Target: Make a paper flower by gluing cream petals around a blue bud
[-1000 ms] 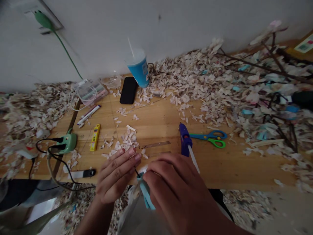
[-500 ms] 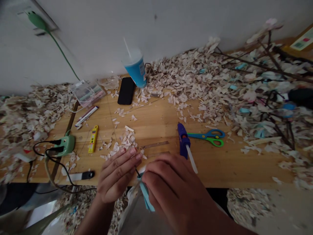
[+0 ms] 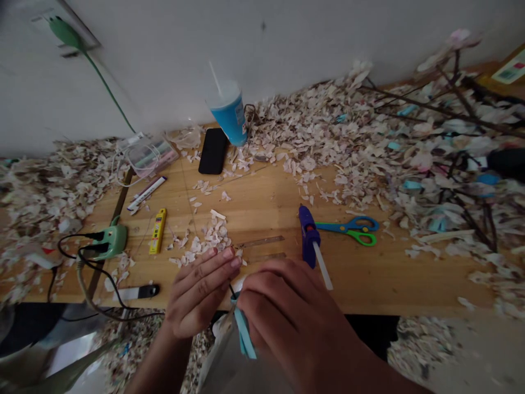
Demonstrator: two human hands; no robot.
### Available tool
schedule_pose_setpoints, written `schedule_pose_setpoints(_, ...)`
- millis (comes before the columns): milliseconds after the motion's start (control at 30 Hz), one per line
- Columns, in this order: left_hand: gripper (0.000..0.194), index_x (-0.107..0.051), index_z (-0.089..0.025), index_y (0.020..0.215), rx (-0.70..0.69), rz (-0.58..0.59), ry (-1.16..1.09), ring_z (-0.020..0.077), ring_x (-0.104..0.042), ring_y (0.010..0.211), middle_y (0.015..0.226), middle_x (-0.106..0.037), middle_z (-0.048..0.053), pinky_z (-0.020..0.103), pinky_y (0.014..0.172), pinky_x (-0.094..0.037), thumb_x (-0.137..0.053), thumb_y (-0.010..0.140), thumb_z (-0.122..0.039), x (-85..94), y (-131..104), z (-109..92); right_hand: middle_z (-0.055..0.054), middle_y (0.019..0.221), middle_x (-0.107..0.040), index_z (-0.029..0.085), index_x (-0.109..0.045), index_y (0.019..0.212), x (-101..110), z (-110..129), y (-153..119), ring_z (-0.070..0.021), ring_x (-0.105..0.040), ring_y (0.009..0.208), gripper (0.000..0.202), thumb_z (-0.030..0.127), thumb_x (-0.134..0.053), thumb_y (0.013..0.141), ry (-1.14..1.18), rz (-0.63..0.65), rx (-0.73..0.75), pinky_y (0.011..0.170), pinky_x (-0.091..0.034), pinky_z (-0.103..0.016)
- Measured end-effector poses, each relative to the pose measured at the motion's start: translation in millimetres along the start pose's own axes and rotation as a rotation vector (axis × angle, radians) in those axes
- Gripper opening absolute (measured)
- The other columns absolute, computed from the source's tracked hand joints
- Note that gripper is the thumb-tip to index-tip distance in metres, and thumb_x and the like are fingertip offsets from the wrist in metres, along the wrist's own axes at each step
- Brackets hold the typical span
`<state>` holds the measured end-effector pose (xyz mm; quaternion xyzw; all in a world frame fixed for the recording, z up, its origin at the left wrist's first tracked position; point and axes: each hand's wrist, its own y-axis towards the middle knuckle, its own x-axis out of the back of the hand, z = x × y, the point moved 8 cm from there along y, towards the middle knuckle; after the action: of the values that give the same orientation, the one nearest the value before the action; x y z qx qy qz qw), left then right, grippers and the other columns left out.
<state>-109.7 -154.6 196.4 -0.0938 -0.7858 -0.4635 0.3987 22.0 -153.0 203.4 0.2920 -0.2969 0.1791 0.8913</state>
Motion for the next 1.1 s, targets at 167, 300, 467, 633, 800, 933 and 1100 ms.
schedule_pose_setpoints(167,0.019,-0.063,-0.014,0.104,0.020,0.007,-0.013,0.0188,-0.068,0.118,0.106,-0.080,0.008,0.036,0.105,-0.055,-0.054,0.092,-0.003,0.6,-1,2,-0.003,0.098,-0.068,0.016,-0.065,0.100,0,0,1,-0.0175,-0.058,0.102,0.010,0.011,-0.057,0.097,-0.001,-0.006,-0.022,0.095,-0.050,-0.032)
schedule_pose_setpoints(300,0.016,-0.062,-0.014,0.100,0.004,0.018,0.007,0.0207,-0.067,0.119,0.107,-0.079,0.010,0.040,0.103,-0.057,-0.052,0.093,-0.003,2.3,-2,2,-0.006,0.106,-0.067,0.016,-0.062,0.111,3,0,-1,-0.0186,-0.059,0.106,0.017,0.012,-0.059,0.095,0.006,0.024,-0.049,0.095,-0.052,-0.033)
schedule_pose_setpoints(467,0.018,-0.062,-0.015,0.104,0.060,0.016,0.046,0.0207,-0.073,0.108,0.107,-0.079,0.011,0.044,0.098,-0.061,-0.053,0.094,-0.003,6.4,-6,10,-0.007,0.112,-0.064,0.016,-0.058,0.121,14,3,-11,-0.0151,-0.060,0.110,0.028,0.013,-0.058,0.093,0.000,-0.048,-0.066,0.095,-0.053,-0.023)
schedule_pose_setpoints(633,0.022,-0.063,-0.015,0.108,0.131,-0.073,0.028,0.0205,-0.074,0.101,0.107,-0.078,0.011,0.045,0.096,-0.060,-0.061,0.090,-0.002,1.7,-18,29,-0.006,0.106,-0.065,0.017,-0.061,0.117,16,-9,-21,-0.0134,-0.063,0.102,0.024,0.014,-0.058,0.093,-0.018,-0.151,-0.107,0.092,-0.053,-0.020)
schedule_pose_setpoints(800,0.022,-0.069,-0.020,0.101,0.319,-0.164,0.146,0.0173,-0.077,0.086,0.091,-0.080,0.005,0.025,0.077,-0.061,-0.061,0.087,-0.005,0.7,-28,47,-0.005,0.098,-0.068,0.018,-0.062,0.113,22,-13,-18,-0.0129,-0.067,0.094,0.021,0.013,-0.056,0.093,-0.042,-0.194,-0.093,0.084,-0.057,-0.018)
schedule_pose_setpoints(933,0.015,-0.073,-0.023,0.082,0.550,-0.251,0.221,0.0141,-0.071,0.058,0.073,-0.078,0.000,0.019,0.052,-0.053,-0.065,0.079,-0.011,8.8,-38,57,-0.005,0.094,-0.070,0.017,-0.061,0.111,20,-11,-15,-0.0119,-0.069,0.088,0.020,0.012,-0.054,0.092,-0.022,-0.210,-0.079,0.079,-0.058,-0.016)
schedule_pose_setpoints(1100,0.011,-0.068,-0.021,0.061,0.786,-0.443,0.078,0.0103,-0.057,0.039,0.050,-0.066,-0.005,0.017,0.040,-0.043,-0.070,0.067,-0.013,17.6,-38,67,-0.003,0.088,-0.073,0.017,-0.063,0.108,14,-3,-12,-0.0118,-0.071,0.084,0.017,0.014,-0.051,0.097,-0.049,-0.239,0.045,0.082,-0.058,-0.019)
